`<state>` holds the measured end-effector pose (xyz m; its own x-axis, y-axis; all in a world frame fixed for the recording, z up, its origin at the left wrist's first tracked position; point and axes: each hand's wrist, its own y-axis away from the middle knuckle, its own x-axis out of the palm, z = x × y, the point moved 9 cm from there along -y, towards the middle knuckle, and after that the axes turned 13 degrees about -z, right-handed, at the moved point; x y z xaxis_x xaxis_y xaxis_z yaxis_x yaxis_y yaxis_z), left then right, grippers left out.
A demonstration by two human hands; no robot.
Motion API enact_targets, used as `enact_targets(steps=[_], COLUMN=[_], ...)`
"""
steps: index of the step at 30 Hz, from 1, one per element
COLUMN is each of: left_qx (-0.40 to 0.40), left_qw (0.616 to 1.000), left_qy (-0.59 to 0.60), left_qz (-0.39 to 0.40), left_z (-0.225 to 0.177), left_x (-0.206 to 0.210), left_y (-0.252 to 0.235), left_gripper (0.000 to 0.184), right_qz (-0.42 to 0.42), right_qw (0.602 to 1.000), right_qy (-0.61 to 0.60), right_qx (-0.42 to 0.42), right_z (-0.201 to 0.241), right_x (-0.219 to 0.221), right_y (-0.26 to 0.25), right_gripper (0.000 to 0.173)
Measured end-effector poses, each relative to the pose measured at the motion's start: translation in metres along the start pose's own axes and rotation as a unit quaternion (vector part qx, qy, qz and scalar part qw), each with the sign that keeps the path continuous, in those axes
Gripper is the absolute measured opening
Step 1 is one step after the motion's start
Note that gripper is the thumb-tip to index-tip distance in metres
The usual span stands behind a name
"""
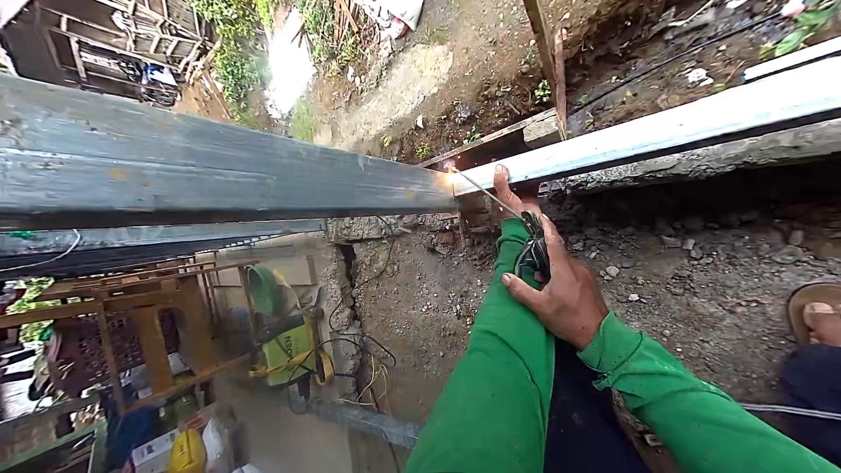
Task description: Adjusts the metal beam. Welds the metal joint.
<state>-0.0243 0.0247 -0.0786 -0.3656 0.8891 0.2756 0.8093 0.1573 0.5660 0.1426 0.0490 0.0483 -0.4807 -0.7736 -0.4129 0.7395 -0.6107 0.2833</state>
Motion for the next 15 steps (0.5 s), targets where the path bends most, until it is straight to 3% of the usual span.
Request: enact_targets(steps=[15], left_qx=[-0.028], left_qw=[0.999], left_qy=[0.023], left_qz=[-0.026], left_z=[-0.0012], left_x=[-0.0020], left_y=[0.0026], left_gripper=[0.047], right_qz=[0.025], right_qw=[0.999], right_qy=[0.041], right_qx=[-0.016], right_z=[0.0045], right_x=[0.0012], right_y=[-0.0001], right_gripper=[0.104])
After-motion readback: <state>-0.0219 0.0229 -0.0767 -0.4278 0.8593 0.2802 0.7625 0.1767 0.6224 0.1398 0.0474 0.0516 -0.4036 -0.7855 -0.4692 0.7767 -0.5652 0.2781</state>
